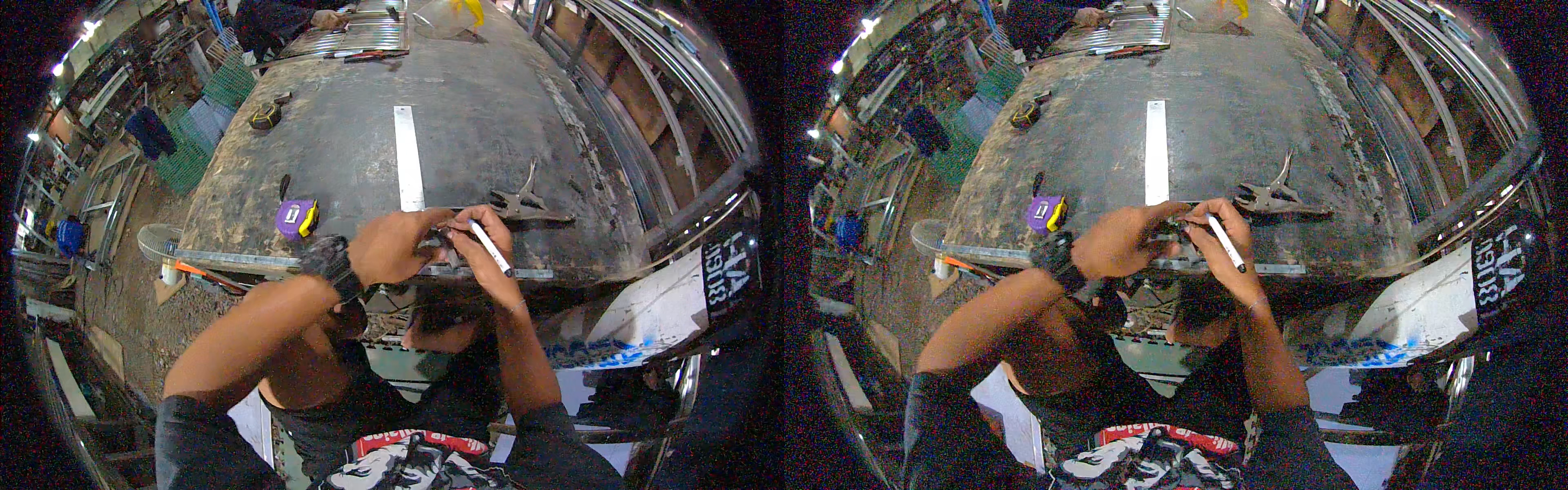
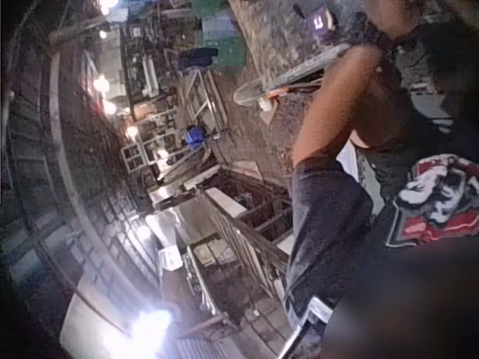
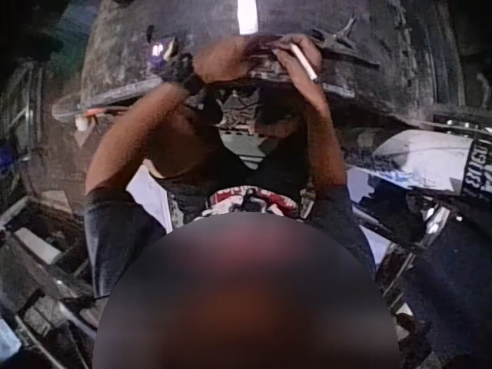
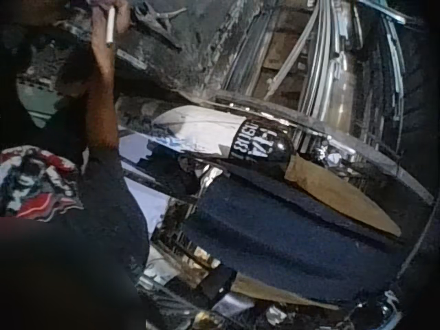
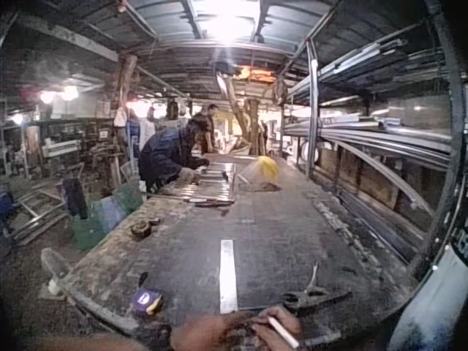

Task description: The person measures a metal frame on a workbench using a tape measure and a try square, then marks measurement points with a marker. The person also measures a larger metal frame on the floor.

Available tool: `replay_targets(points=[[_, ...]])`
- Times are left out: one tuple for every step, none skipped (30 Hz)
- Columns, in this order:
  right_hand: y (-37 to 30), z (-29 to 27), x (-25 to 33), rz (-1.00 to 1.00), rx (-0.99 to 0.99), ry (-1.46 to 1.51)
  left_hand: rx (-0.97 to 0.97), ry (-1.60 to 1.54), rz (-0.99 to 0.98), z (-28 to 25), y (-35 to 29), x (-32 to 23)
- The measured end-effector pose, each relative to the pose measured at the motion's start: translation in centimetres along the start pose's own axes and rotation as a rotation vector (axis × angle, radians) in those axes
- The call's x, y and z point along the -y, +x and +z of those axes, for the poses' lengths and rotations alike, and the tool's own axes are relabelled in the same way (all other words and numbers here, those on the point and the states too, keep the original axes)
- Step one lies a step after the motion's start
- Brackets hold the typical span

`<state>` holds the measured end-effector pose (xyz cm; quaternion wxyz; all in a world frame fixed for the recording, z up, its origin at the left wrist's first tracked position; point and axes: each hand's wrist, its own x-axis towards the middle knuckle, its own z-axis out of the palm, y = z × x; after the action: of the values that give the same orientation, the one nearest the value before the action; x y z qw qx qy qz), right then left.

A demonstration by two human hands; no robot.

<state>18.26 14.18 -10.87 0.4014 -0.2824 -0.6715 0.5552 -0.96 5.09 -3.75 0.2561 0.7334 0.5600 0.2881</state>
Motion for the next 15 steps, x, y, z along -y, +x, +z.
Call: replay_targets(points=[[0.1,-0.2,-0.1,-0.052,0.016,-0.020,-0.031,-0.149,0.002,0.9,0.5,0.4],[0.3,-0.4,-0.3,-0.103,0.024,-0.044,-0.114,-0.126,-0.026,1.9,0.6,0.7],[0.4,-0.6,-0.4,-0.164,0.020,-0.080,-0.197,-0.168,-0.033,3.0,0.8,1.0],[0.5,-0.8,-0.6,-0.107,0.051,-0.044,-0.274,-0.214,-0.060,4.2,0.7,1.2],[0.5,-1.1,-0.8,-0.057,0.070,-0.021,-0.320,-0.271,-0.125,5.4,0.6,1.4],[0.5,-1.4,-1.0,0.005,0.090,0.007,-0.354,-0.373,-0.173,6.4,0.1,1.5],[0.6,-1.7,-1.2,-0.024,0.115,-0.030,-0.391,-0.384,-0.152,7.0,0.0,1.8],[0.9,-1.9,-1.3,-0.040,0.146,-0.066,-0.416,-0.400,-0.146,7.6,-0.1,2.1],[1.2,-2.1,-1.5,-0.030,0.176,-0.096,-0.416,-0.420,-0.222,8.0,-0.1,2.4],[1.5,-2.1,-1.5,0.033,0.192,-0.109,-0.439,-0.276,-0.204,8.3,-0.4,2.7],[1.7,-2.0,-1.6,-0.036,0.181,-0.164,-0.454,-0.218,-0.161,8.5,-0.4,2.9],[1.8,-1.8,-1.6,-0.097,0.171,-0.201,-0.482,-0.165,-0.123,8.7,-0.5,3.1],[2.0,-1.7,-1.5,-0.134,0.158,-0.241,-0.508,-0.112,-0.089,8.8,-0.5,3.2],[1.8,-1.7,-1.4,-0.115,0.130,-0.207,-0.535,-0.047,-0.046,9.0,-0.5,3.3],[1.3,-1.6,-1.3,-0.145,-0.002,-0.176,-0.557,0.013,-0.013,9.2,-0.6,3.4]])
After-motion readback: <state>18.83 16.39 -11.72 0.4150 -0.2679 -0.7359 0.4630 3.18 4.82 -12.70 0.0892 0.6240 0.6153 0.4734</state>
